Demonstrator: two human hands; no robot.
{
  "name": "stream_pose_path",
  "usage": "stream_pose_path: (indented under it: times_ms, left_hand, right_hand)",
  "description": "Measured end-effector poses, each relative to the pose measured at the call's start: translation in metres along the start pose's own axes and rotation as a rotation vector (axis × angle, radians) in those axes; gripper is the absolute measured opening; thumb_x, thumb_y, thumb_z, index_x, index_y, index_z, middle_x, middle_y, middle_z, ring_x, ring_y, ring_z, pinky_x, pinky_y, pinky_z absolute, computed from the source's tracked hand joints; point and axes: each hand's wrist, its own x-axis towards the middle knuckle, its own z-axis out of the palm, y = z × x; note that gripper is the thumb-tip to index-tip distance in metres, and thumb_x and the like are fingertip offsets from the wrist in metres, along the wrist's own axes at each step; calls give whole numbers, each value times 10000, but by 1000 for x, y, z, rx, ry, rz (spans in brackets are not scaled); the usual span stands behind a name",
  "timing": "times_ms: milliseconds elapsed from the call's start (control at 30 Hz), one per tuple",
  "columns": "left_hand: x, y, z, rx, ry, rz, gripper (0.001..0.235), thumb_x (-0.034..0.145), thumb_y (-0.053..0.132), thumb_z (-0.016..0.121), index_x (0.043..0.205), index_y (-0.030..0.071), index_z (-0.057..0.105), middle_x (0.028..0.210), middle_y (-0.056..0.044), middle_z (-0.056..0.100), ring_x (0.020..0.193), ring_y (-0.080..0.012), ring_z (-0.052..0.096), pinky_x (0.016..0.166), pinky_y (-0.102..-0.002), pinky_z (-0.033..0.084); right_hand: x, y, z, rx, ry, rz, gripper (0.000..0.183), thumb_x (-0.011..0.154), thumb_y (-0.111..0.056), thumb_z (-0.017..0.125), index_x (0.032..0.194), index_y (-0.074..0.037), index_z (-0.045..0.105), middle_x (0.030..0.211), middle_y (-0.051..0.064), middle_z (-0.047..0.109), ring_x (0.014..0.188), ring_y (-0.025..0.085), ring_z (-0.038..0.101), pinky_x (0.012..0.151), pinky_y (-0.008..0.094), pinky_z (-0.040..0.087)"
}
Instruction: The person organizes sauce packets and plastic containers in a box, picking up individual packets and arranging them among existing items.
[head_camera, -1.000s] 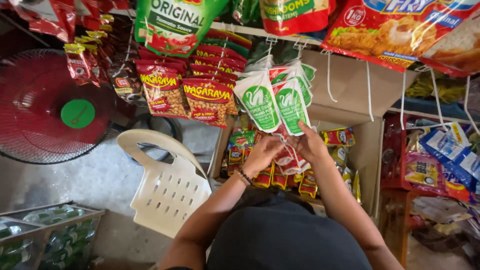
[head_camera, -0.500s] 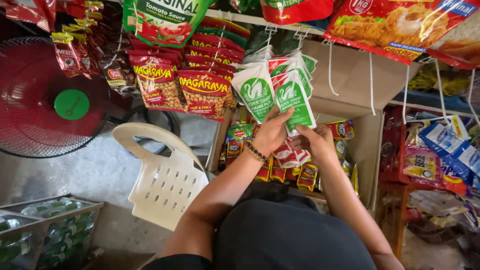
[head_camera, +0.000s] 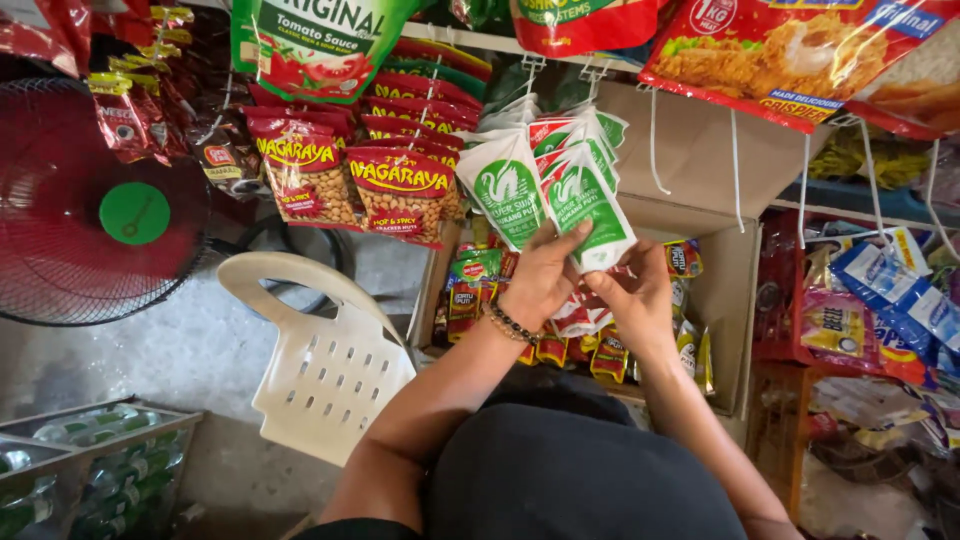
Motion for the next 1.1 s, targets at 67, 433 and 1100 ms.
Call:
stream_pose_path:
  times_ms: [67, 433, 1100]
  left_hand:
    - [0, -8, 2, 14, 3, 32, 359, 972, 17, 686, 1315, 18, 581, 1184, -84, 695, 1057, -213, 698, 920, -374, 602]
    - [-22, -20, 10, 48, 37, 112, 442, 966, -32, 682, 1372, 46, 525, 1226, -70, 659, 1101, -195, 674, 948, -368, 597]
    - [-98, 6, 16, 338, 16, 37, 481, 977, -55, 658, 1419, 13, 480, 1252, -81, 659, 1126, -175, 661, 974, -344, 571]
  right_hand:
    - [-1, 6, -1, -34, 17, -67, 545, 925, -138, 797, 1322, -3, 449, 1224, 134, 645, 1093, 201, 675, 899, 352, 611]
    - [-17, -27, 18, -189, 154, -90, 590, 910, -63, 787, 1339, -25, 383, 1267, 106, 588, 1093, 205, 683, 888, 327, 598]
    - [-71, -35, 25, -102, 10, 21, 613, 804, -87, 874, 1202, -71, 407, 1082, 62, 633, 980, 119, 655, 848, 281, 597]
